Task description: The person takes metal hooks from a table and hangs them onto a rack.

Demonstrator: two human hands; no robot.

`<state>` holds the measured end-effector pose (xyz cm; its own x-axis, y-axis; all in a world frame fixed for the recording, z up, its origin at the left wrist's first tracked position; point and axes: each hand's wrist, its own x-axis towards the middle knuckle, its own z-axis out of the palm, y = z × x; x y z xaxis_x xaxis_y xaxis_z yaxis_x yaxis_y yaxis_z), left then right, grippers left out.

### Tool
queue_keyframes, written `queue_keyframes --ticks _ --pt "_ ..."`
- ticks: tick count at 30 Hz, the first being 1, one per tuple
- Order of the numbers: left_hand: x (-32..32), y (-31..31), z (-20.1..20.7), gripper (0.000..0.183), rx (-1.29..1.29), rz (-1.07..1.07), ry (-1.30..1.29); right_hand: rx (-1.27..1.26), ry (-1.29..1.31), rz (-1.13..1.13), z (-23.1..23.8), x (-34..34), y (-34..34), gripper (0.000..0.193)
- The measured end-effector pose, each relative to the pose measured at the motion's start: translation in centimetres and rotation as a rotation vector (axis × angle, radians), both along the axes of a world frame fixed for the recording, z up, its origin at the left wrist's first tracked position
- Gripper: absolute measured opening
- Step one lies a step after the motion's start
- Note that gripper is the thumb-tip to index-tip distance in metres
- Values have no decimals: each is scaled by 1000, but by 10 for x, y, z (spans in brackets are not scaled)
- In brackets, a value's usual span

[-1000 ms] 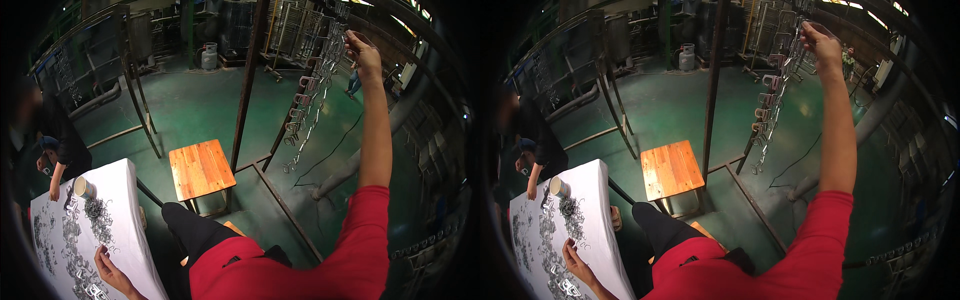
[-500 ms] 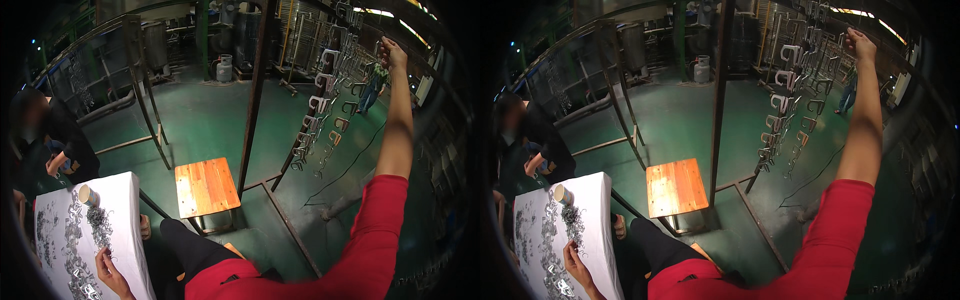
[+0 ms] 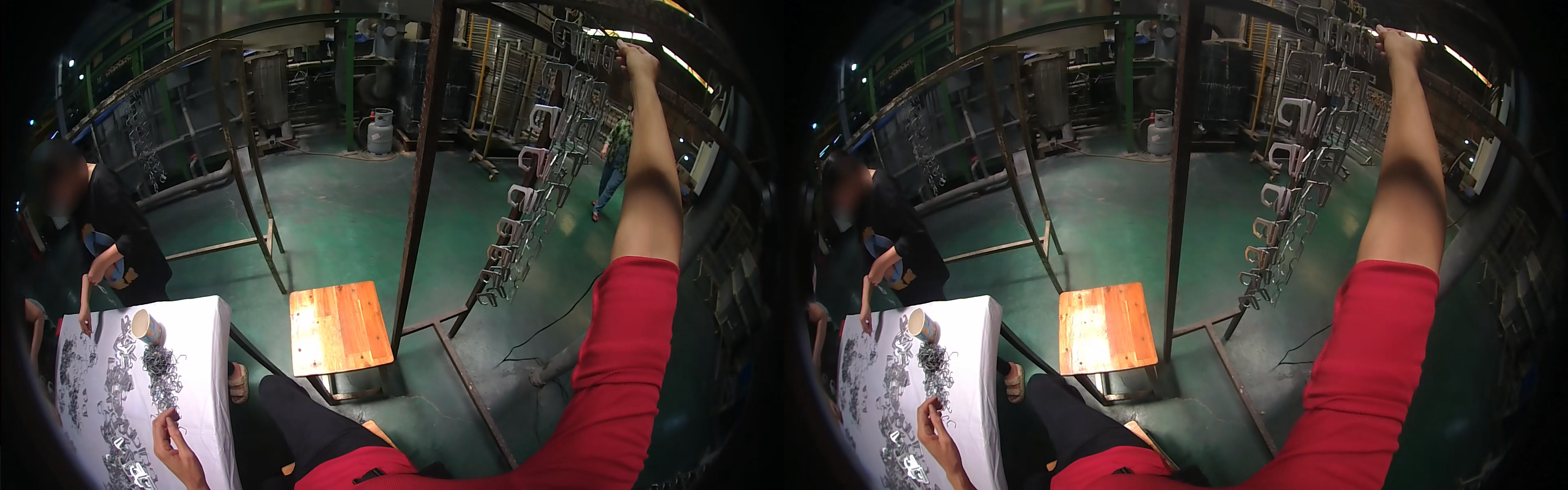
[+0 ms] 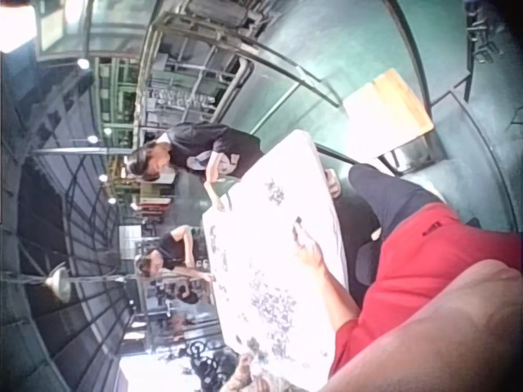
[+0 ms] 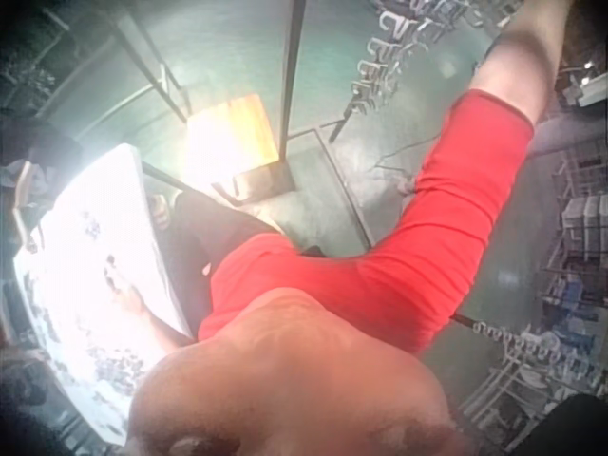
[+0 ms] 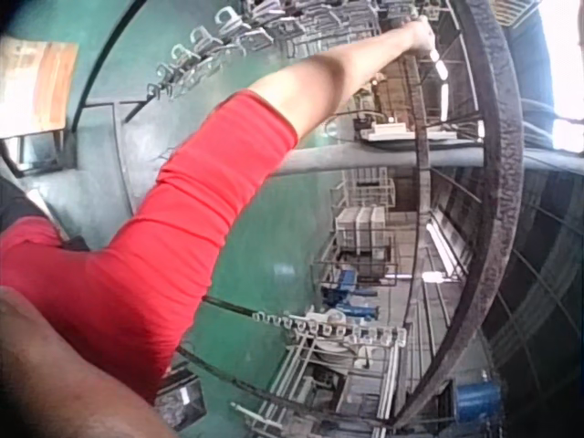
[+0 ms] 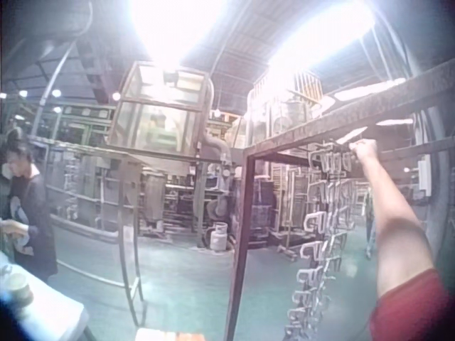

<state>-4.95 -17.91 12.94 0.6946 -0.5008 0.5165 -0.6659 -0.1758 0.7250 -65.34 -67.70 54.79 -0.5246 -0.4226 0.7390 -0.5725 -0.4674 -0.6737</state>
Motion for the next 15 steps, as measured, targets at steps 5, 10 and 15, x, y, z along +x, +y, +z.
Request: queue_keyframes --ticks 5,10,15 --pt "7 11 1 23 23 30 -21 52 71 16 -15 5 -42 20" --pt "10 1 -12 23 -27 -38 60 49 137 6 67 -100 -56 30" --pt "6 2 -24 26 20 47 98 -447 -14 46 -79 -32 38 29"
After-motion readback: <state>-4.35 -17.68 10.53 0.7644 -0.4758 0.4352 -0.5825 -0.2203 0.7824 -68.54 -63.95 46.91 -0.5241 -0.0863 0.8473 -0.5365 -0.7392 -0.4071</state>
